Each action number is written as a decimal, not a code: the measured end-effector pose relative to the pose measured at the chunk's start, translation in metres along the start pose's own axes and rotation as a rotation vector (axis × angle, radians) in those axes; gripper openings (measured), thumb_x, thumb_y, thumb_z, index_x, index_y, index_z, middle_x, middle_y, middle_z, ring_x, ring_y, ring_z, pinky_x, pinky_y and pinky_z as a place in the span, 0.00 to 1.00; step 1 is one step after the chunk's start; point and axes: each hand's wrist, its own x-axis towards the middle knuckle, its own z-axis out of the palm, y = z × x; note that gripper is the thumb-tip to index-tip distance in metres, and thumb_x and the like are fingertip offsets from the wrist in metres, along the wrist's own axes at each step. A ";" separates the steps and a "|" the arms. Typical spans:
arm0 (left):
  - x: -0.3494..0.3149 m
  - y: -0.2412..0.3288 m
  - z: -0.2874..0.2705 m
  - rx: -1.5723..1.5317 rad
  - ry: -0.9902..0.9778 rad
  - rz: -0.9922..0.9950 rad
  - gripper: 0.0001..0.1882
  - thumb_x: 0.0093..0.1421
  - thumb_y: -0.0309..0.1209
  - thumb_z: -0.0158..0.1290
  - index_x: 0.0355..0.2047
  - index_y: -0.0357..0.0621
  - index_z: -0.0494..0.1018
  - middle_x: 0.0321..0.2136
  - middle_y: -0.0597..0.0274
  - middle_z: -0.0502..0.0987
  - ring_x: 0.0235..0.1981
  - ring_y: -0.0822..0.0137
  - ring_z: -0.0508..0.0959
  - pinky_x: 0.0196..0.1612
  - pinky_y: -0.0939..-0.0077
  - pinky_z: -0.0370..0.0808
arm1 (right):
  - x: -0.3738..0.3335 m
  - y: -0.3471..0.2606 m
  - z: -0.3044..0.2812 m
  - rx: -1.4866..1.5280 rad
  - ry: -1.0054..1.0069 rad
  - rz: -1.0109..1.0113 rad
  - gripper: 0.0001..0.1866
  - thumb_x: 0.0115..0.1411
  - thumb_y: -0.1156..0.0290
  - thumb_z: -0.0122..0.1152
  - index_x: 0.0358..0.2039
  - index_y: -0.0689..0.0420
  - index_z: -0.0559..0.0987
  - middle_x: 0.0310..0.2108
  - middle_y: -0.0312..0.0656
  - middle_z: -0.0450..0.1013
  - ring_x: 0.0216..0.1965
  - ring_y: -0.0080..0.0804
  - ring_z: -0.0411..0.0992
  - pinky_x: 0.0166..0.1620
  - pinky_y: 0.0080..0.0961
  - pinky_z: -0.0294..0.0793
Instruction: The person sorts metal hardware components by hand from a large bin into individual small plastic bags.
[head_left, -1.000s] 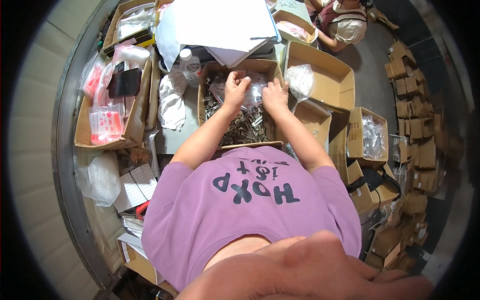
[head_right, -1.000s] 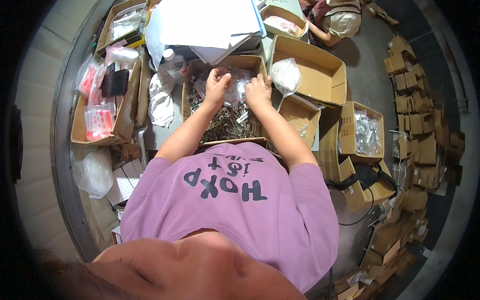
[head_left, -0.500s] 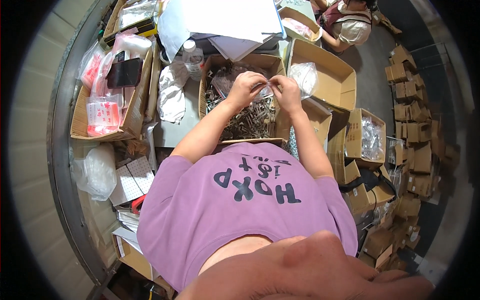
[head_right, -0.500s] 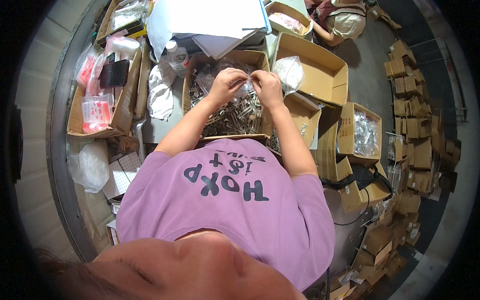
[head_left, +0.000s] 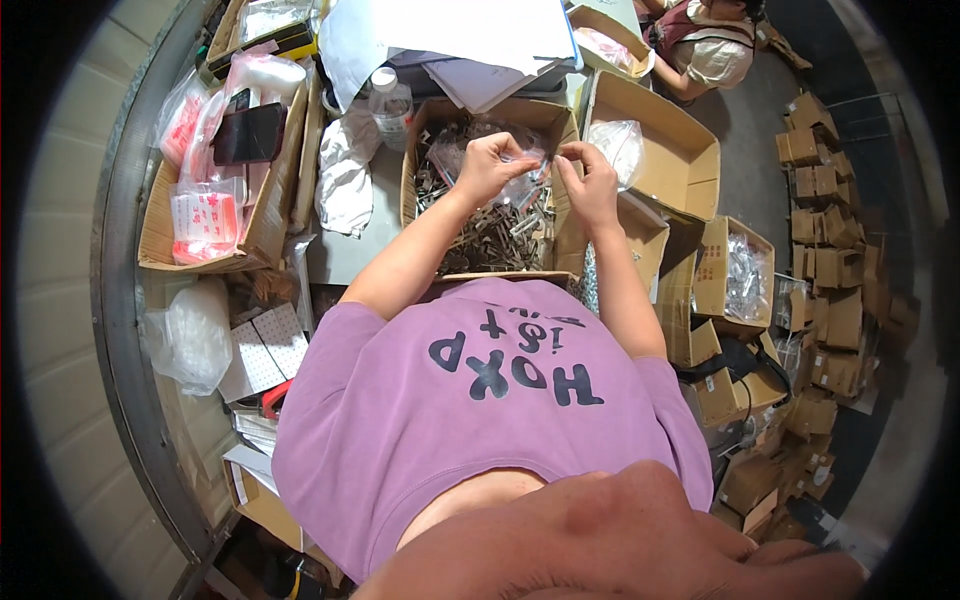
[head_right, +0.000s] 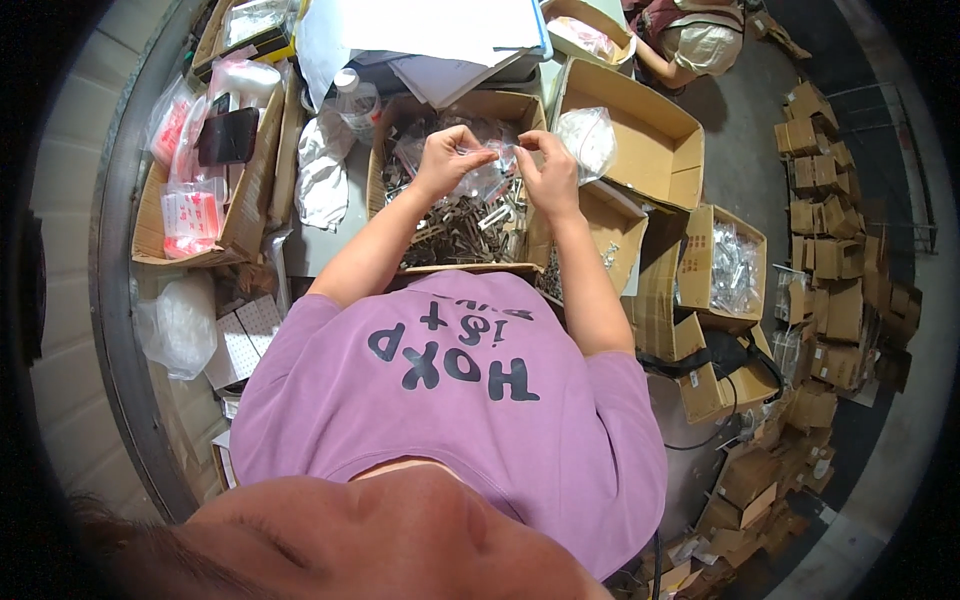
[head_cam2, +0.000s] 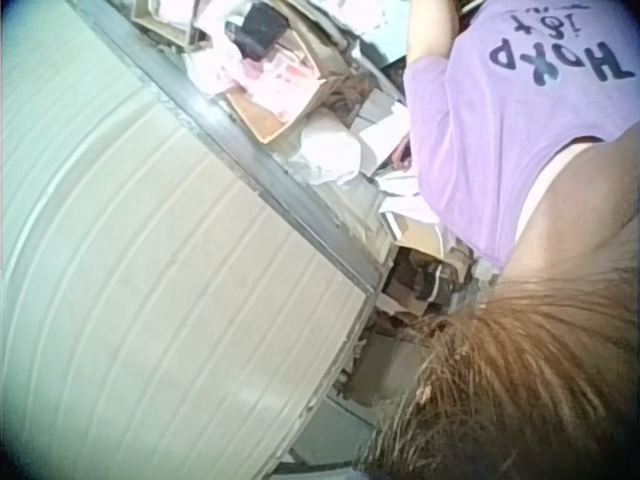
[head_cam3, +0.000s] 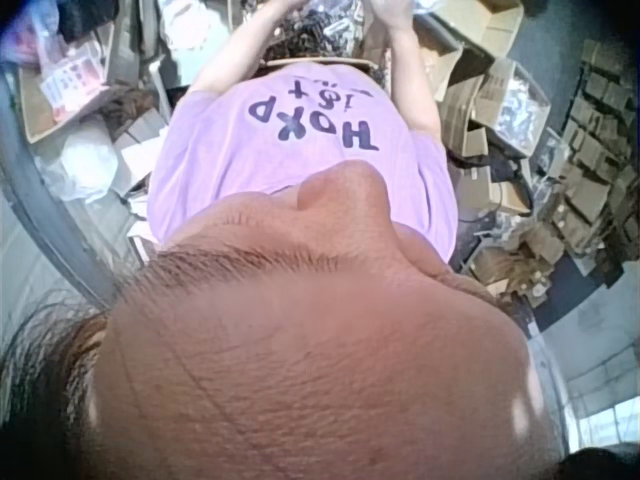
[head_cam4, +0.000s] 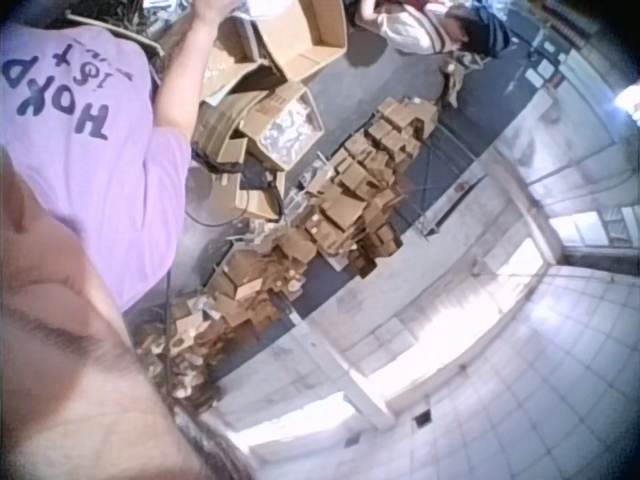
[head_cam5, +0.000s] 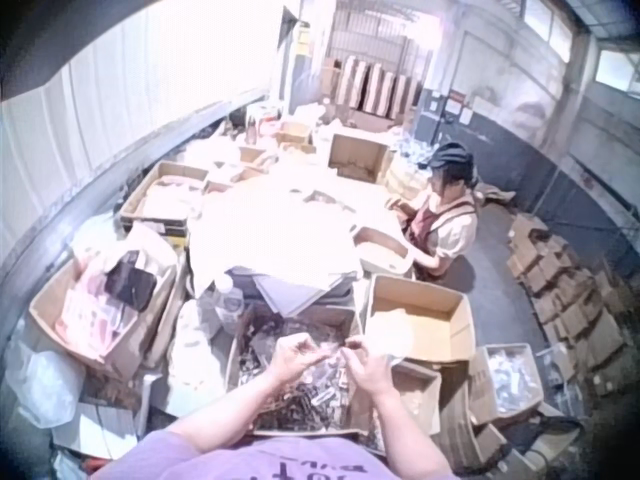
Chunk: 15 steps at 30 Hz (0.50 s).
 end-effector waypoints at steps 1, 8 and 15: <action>0.001 0.002 0.001 -0.098 -0.020 0.051 0.11 0.46 0.30 0.63 0.25 0.36 0.75 0.21 0.56 0.77 0.24 0.75 0.74 0.30 0.80 0.71 | -0.001 -0.002 -0.002 -0.023 -0.005 -0.035 0.09 0.50 0.74 0.60 0.33 0.62 0.76 0.30 0.46 0.74 0.32 0.41 0.73 0.38 0.29 0.71; 0.000 0.000 0.001 0.047 -0.019 0.098 0.12 0.47 0.33 0.63 0.23 0.37 0.74 0.21 0.57 0.75 0.24 0.67 0.75 0.30 0.76 0.71 | -0.001 -0.030 -0.013 -0.047 -0.092 -0.171 0.07 0.50 0.75 0.59 0.31 0.61 0.76 0.31 0.46 0.73 0.35 0.43 0.72 0.40 0.31 0.70; -0.005 0.015 0.002 0.133 -0.042 0.222 0.13 0.41 0.30 0.64 0.22 0.37 0.72 0.21 0.56 0.72 0.24 0.61 0.73 0.27 0.71 0.70 | 0.000 -0.036 -0.011 -0.283 -0.387 -0.294 0.08 0.48 0.72 0.61 0.31 0.57 0.77 0.33 0.43 0.73 0.35 0.42 0.69 0.41 0.31 0.68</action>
